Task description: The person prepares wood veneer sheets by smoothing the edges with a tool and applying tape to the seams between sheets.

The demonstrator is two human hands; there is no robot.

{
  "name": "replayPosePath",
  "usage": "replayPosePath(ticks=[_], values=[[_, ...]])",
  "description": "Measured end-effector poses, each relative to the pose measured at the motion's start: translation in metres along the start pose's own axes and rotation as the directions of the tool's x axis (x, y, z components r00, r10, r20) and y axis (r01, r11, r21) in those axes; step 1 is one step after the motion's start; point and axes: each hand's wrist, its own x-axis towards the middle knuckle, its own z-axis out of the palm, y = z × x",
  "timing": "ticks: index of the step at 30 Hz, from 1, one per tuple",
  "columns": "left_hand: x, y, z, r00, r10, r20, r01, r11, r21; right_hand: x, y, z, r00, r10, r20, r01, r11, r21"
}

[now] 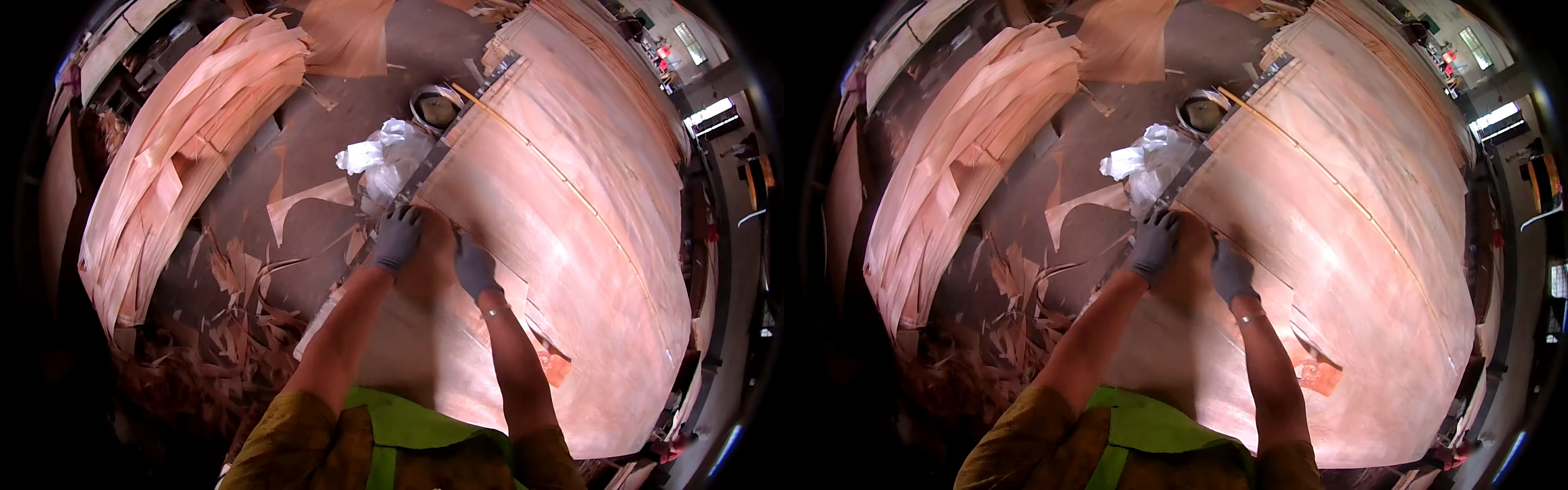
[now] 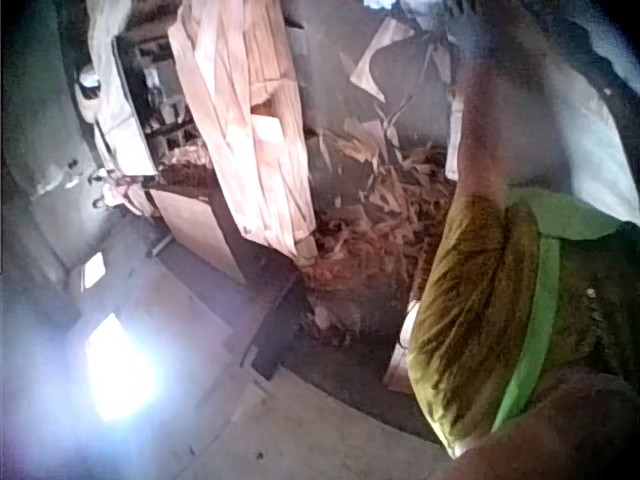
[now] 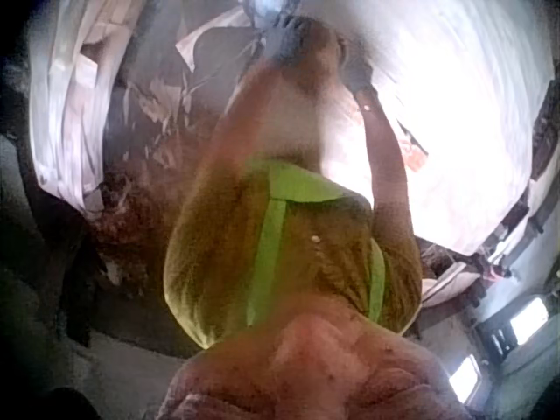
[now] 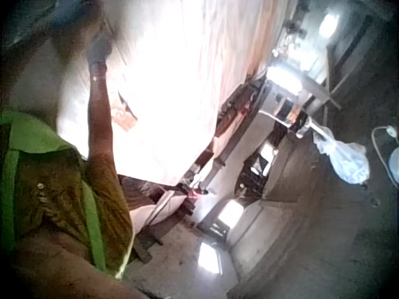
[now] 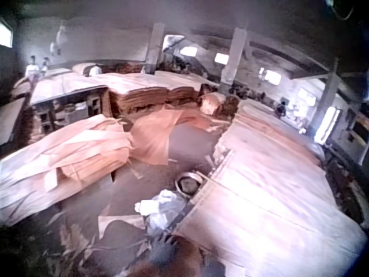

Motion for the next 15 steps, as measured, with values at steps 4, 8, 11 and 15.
replayPosePath(ticks=[4,8,11,15], values=[[-0.001,-0.003,-0.006,0.999,-0.021,-0.042,0.021,1.0,-0.011,0.066,-0.043,0.004,0.989,-0.128,0.077,0.133,0.989,-0.059],[-0.001,-0.001,-0.011,0.998,-0.062,0.034,0.061,0.998,0.016,0.088,-0.064,-0.006,0.968,-0.171,0.182,0.193,0.975,-0.108],[0.001,0.001,-0.01,0.998,-0.059,0.036,0.058,0.998,0.035,0.098,-0.054,0.009,0.976,-0.164,0.142,0.183,0.973,-0.14],[0.007,0.006,-0.02,0.981,-0.107,0.162,0.1,0.994,0.053,0.085,-0.043,0.007,0.973,-0.138,0.186,0.159,0.982,-0.103]])
